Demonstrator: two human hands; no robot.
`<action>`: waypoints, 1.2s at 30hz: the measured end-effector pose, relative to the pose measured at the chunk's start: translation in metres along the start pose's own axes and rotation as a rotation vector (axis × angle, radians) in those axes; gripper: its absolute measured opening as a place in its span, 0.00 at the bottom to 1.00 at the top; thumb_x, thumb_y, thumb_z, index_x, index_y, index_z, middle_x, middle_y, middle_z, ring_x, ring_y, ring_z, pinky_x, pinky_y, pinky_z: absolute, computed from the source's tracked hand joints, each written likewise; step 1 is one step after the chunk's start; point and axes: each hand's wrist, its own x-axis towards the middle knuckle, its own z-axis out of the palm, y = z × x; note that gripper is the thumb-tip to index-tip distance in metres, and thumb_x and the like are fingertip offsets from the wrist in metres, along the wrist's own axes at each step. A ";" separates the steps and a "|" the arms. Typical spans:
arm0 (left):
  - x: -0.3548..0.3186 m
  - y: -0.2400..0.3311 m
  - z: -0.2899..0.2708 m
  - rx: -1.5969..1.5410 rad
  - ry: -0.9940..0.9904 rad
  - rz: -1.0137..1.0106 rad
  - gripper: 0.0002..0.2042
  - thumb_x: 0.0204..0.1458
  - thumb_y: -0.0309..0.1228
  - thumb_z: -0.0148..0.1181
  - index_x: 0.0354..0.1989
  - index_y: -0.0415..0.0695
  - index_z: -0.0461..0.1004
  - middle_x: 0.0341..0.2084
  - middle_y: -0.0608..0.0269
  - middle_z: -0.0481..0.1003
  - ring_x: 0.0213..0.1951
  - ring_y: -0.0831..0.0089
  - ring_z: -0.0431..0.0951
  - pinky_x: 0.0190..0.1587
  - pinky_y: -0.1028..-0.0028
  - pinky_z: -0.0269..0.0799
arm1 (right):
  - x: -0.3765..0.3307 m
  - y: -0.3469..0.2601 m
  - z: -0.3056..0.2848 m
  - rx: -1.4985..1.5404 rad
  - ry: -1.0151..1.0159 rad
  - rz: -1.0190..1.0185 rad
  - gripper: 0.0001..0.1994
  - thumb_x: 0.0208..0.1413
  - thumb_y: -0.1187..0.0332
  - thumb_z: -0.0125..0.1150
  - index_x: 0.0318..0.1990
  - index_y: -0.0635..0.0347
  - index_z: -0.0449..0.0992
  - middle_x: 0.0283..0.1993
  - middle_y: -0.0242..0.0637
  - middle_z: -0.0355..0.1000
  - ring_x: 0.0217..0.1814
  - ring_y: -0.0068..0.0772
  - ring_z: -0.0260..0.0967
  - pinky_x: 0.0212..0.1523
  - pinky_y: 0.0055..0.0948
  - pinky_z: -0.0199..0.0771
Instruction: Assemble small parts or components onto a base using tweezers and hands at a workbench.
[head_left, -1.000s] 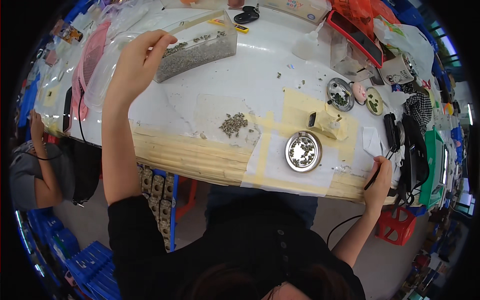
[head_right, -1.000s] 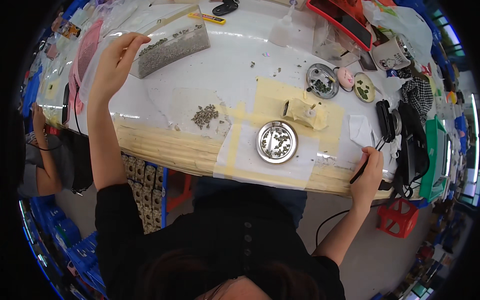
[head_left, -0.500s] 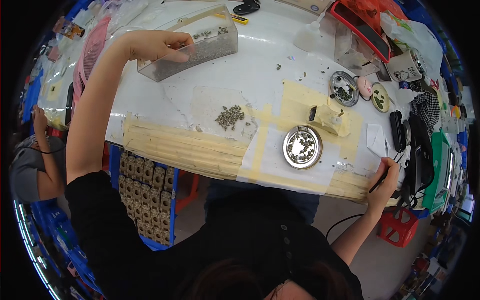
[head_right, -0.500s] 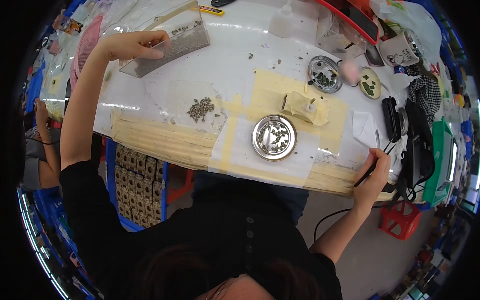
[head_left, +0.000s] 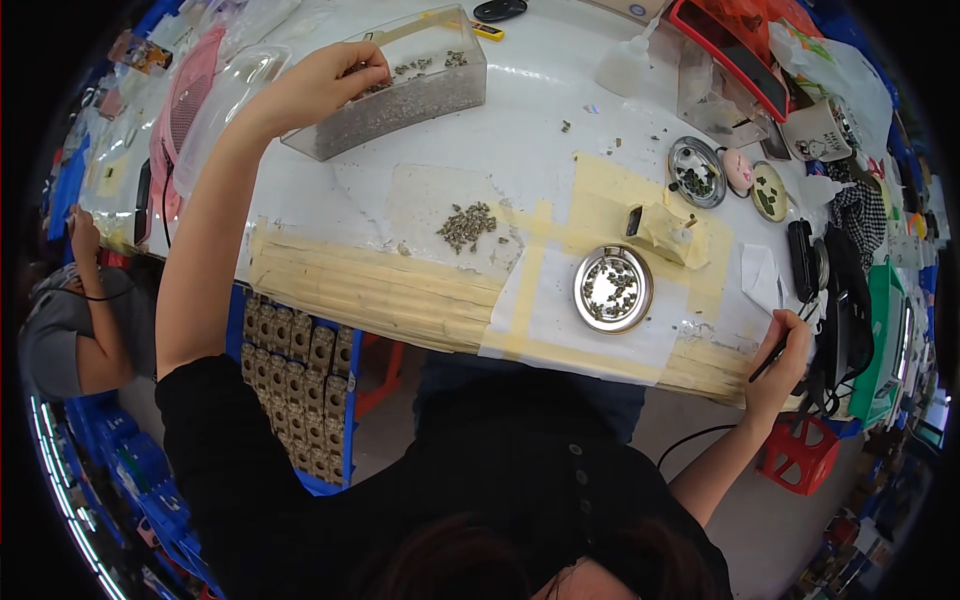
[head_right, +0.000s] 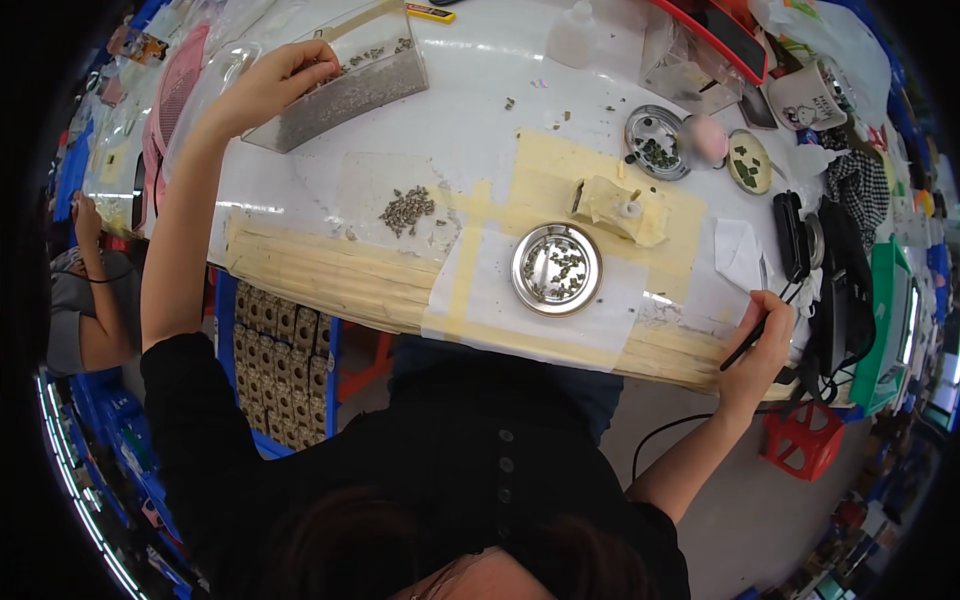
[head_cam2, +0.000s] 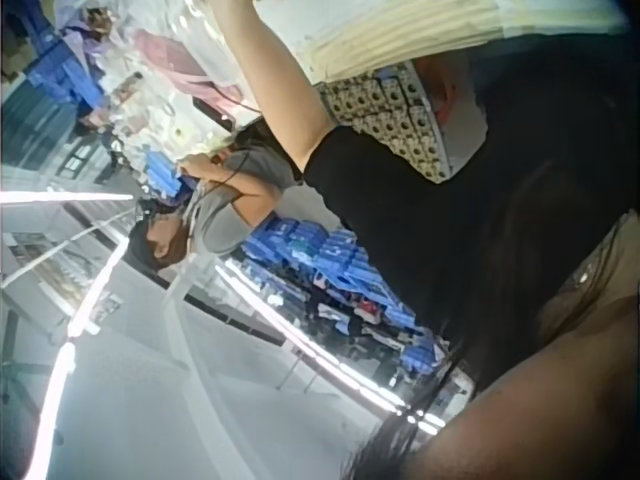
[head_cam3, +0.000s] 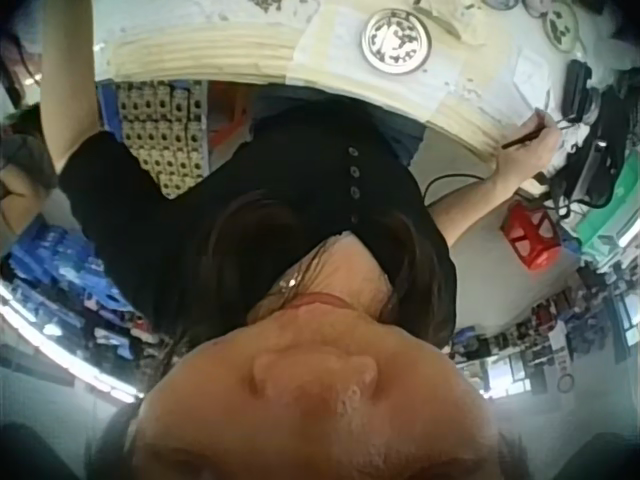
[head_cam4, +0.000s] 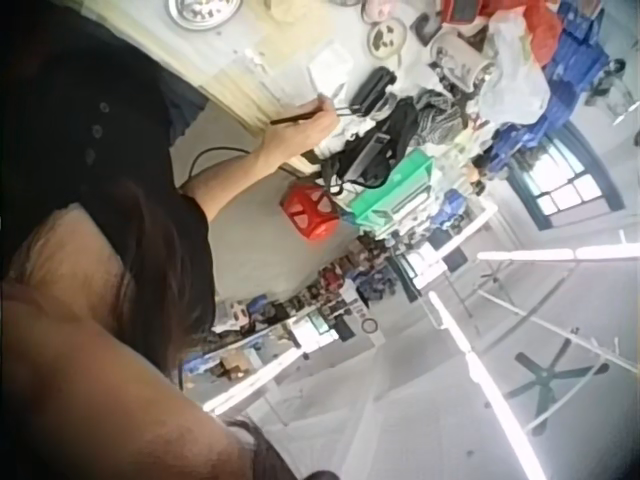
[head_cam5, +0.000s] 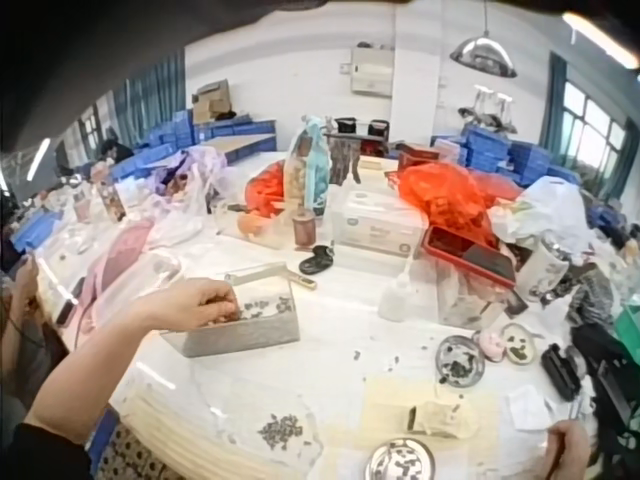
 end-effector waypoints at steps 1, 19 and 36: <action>-0.001 0.000 0.001 0.010 0.001 0.015 0.13 0.61 0.38 0.50 0.31 0.41 0.72 0.21 0.73 0.65 0.25 0.83 0.62 0.30 0.79 0.60 | 0.001 -0.001 0.001 0.006 -0.005 -0.005 0.03 0.58 0.78 0.51 0.39 0.68 0.69 0.34 0.44 0.68 0.36 0.42 0.68 0.39 0.31 0.67; -0.048 0.085 0.091 0.181 0.400 0.431 0.14 0.58 0.33 0.54 0.24 0.39 0.63 0.14 0.56 0.65 0.16 0.60 0.64 0.21 0.67 0.60 | -0.004 -0.001 0.006 0.015 0.009 0.022 0.04 0.60 0.76 0.51 0.40 0.68 0.70 0.33 0.43 0.70 0.34 0.35 0.68 0.40 0.28 0.67; -0.074 0.098 0.113 -0.351 0.243 0.230 0.09 0.50 0.19 0.60 0.40 0.39 0.78 0.30 0.61 0.76 0.29 0.77 0.75 0.31 0.78 0.73 | -0.018 -0.005 0.009 0.008 -0.047 0.058 0.04 0.59 0.77 0.51 0.40 0.67 0.70 0.34 0.43 0.68 0.34 0.41 0.67 0.39 0.30 0.67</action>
